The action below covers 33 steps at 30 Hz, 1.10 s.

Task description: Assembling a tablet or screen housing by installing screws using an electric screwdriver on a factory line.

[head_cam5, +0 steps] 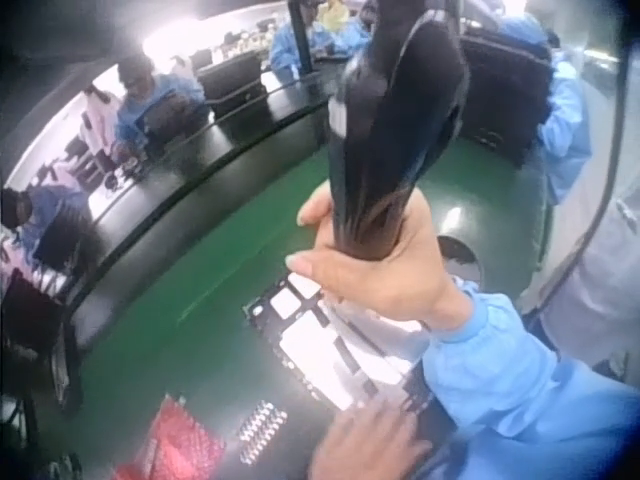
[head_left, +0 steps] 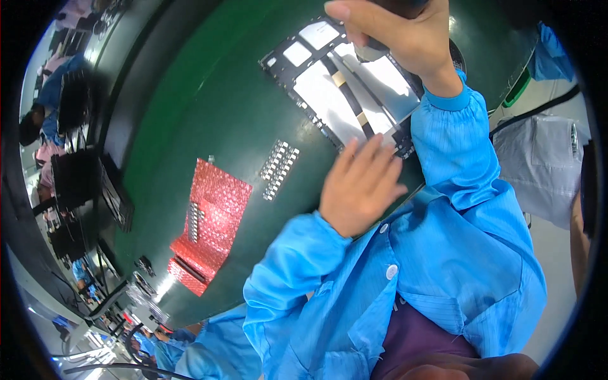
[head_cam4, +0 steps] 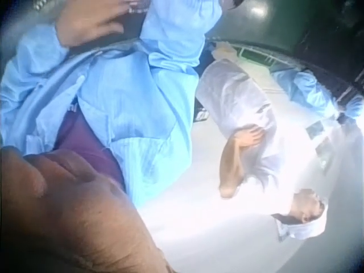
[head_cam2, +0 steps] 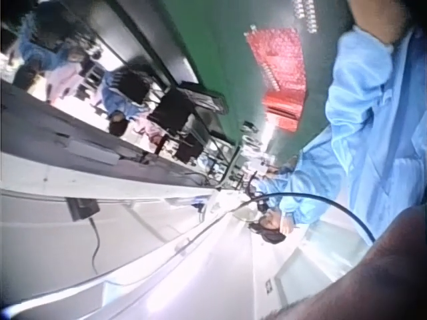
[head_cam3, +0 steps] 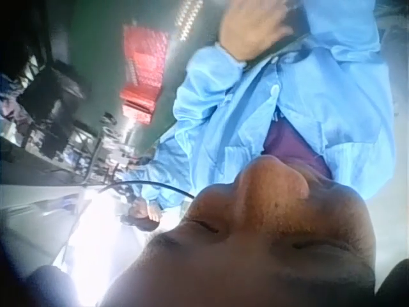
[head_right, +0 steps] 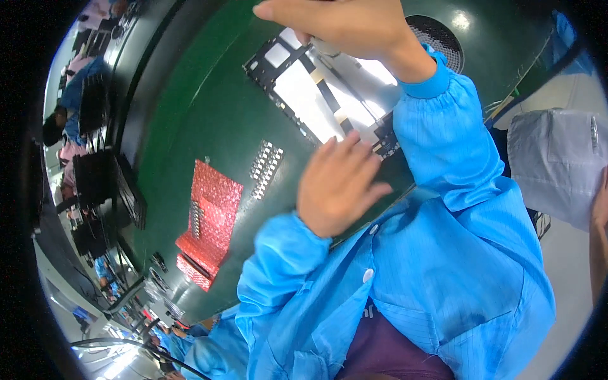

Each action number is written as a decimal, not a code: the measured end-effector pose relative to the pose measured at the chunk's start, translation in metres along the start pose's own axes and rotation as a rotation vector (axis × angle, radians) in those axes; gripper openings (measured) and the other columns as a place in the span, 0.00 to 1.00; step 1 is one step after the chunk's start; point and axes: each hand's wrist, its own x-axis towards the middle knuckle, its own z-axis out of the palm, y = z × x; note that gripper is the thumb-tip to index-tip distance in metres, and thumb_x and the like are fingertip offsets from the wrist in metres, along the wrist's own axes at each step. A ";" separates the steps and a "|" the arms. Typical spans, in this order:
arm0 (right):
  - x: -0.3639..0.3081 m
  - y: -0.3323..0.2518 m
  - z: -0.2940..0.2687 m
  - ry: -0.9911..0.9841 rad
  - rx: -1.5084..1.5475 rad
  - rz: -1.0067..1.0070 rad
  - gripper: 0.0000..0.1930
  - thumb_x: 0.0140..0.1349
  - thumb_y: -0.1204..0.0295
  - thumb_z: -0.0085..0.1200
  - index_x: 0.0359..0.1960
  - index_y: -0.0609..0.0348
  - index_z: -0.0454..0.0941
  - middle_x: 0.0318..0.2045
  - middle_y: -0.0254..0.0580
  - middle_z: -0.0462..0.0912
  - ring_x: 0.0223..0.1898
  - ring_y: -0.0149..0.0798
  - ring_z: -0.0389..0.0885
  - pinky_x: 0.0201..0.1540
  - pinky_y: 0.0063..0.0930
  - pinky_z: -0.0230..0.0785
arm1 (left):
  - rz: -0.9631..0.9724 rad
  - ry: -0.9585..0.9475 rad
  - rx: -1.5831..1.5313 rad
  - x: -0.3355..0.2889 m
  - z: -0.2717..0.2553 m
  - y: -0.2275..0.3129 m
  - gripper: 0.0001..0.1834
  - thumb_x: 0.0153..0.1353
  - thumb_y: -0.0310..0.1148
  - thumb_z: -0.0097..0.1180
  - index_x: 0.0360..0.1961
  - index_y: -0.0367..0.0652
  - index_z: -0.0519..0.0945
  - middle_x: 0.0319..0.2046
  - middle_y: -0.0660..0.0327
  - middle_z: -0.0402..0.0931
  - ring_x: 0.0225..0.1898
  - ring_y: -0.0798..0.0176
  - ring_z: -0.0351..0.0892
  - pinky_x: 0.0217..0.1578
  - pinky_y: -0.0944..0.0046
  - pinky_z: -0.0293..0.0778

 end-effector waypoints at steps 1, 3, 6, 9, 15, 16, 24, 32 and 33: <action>-0.005 -0.014 0.002 0.081 -0.114 0.278 0.15 0.48 0.84 0.61 0.37 0.66 0.71 0.18 0.34 0.77 0.17 0.23 0.74 0.19 0.15 0.63 | -0.022 -0.043 0.064 -0.004 0.004 0.008 0.26 0.39 0.33 0.68 0.42 0.38 0.77 0.44 0.50 0.76 0.50 0.48 0.74 0.50 0.51 0.69; -0.010 -0.024 -0.006 0.162 -0.249 0.615 0.16 0.48 0.82 0.63 0.38 0.65 0.72 0.19 0.33 0.77 0.17 0.22 0.73 0.19 0.14 0.62 | -0.033 0.047 0.159 -0.015 0.018 -0.008 0.26 0.39 0.31 0.69 0.43 0.36 0.77 0.46 0.49 0.75 0.52 0.48 0.73 0.51 0.51 0.68; -0.017 -0.021 -0.017 0.204 -0.253 0.650 0.16 0.48 0.81 0.64 0.38 0.65 0.72 0.19 0.32 0.77 0.16 0.21 0.73 0.20 0.15 0.61 | -0.117 0.074 0.247 -0.011 0.011 -0.038 0.24 0.43 0.27 0.66 0.44 0.35 0.77 0.47 0.47 0.74 0.53 0.48 0.72 0.54 0.50 0.66; -0.031 0.007 -0.035 0.115 0.114 0.252 0.16 0.49 0.81 0.63 0.38 0.66 0.72 0.19 0.32 0.76 0.17 0.22 0.72 0.19 0.16 0.62 | -0.135 0.123 0.304 0.011 -0.012 -0.083 0.20 0.46 0.27 0.65 0.43 0.37 0.78 0.47 0.48 0.75 0.54 0.47 0.71 0.55 0.49 0.65; -0.008 -0.009 0.001 0.404 -0.326 0.448 0.15 0.51 0.82 0.60 0.39 0.67 0.69 0.16 0.35 0.74 0.14 0.24 0.71 0.14 0.16 0.60 | -0.069 0.242 0.489 0.036 -0.055 -0.166 0.18 0.46 0.31 0.66 0.38 0.35 0.79 0.42 0.46 0.77 0.48 0.48 0.76 0.50 0.58 0.71; -0.007 -0.011 0.001 0.341 -0.364 0.467 0.16 0.51 0.82 0.60 0.40 0.67 0.68 0.16 0.35 0.74 0.14 0.24 0.71 0.13 0.16 0.60 | -0.088 0.249 0.511 0.040 -0.063 -0.178 0.18 0.47 0.33 0.66 0.38 0.35 0.79 0.42 0.46 0.77 0.47 0.48 0.76 0.49 0.58 0.72; -0.034 -0.016 0.024 0.238 -0.274 0.671 0.32 0.45 0.83 0.63 0.52 0.63 0.61 0.26 0.38 0.77 0.25 0.29 0.76 0.27 0.24 0.68 | -0.544 0.070 0.820 0.041 -0.128 -0.250 0.16 0.55 0.39 0.57 0.41 0.41 0.79 0.42 0.51 0.77 0.42 0.46 0.76 0.45 0.55 0.72; -0.046 -0.106 0.029 -0.179 -1.036 0.445 0.26 0.48 0.73 0.64 0.51 0.61 0.72 0.49 0.52 0.74 0.50 0.40 0.75 0.50 0.31 0.68 | -0.875 0.096 0.680 -0.079 -0.235 -0.204 0.18 0.49 0.39 0.63 0.39 0.39 0.82 0.34 0.50 0.81 0.37 0.56 0.82 0.42 0.61 0.74; -0.045 -0.117 0.021 -0.188 -0.831 0.475 0.27 0.50 0.74 0.62 0.54 0.60 0.71 0.55 0.52 0.70 0.55 0.42 0.72 0.55 0.34 0.65 | -0.936 0.106 0.657 -0.105 -0.242 -0.197 0.17 0.49 0.38 0.64 0.38 0.39 0.82 0.33 0.49 0.81 0.36 0.53 0.82 0.41 0.59 0.74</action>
